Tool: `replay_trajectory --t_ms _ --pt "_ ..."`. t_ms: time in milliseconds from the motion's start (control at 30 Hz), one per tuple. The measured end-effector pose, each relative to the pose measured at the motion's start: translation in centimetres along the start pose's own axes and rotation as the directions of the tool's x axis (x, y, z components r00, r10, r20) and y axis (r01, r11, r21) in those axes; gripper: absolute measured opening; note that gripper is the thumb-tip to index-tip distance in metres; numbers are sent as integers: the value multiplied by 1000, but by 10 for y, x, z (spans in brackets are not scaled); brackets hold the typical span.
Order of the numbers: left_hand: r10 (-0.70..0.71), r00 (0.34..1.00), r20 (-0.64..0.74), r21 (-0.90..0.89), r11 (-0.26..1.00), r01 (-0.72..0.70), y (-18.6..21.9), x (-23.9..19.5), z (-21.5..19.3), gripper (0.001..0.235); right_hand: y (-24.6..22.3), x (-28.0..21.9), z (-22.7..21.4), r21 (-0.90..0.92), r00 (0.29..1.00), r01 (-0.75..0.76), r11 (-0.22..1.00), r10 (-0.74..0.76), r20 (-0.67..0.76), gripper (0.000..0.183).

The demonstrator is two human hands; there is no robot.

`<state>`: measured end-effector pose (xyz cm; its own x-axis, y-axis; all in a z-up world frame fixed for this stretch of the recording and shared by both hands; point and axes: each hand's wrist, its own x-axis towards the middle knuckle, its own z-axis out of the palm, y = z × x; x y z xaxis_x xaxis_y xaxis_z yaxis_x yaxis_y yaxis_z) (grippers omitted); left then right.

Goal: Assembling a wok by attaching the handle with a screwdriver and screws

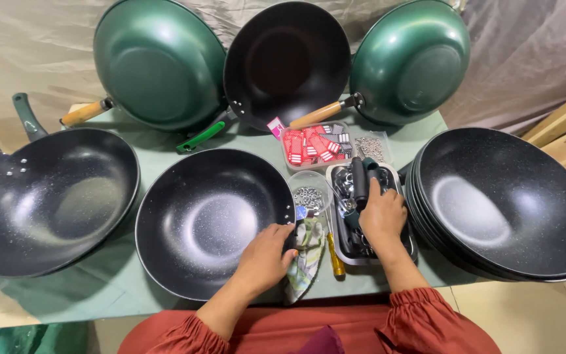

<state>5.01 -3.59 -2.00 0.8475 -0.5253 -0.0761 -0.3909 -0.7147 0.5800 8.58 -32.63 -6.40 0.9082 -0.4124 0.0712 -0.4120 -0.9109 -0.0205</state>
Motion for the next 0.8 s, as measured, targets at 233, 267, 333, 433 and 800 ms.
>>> replay_trajectory --t_ms 233,267,333,433,800 --pt "-49 999 14 -25 998 49 -3 -2 -6 54 -11 -10 -55 233 988 -142 962 124 91 66" --pt "-58 998 6 -30 998 58 -2 -3 -7 53 -9 -8 -56 275 986 -154 949 131 99 67" --pt "-63 998 4 -31 998 63 0 -4 -12 52 -7 -12 -62 318 983 -173 932 145 110 68" --pt "-78 997 20 -56 995 79 5 -4 -18 51 -7 -22 -72 451 995 -94 888 95 21 70" --pt "-70 997 -14 -89 994 69 8 -4 -15 48 0 -31 -56 488 999 34 872 -27 -22 73"
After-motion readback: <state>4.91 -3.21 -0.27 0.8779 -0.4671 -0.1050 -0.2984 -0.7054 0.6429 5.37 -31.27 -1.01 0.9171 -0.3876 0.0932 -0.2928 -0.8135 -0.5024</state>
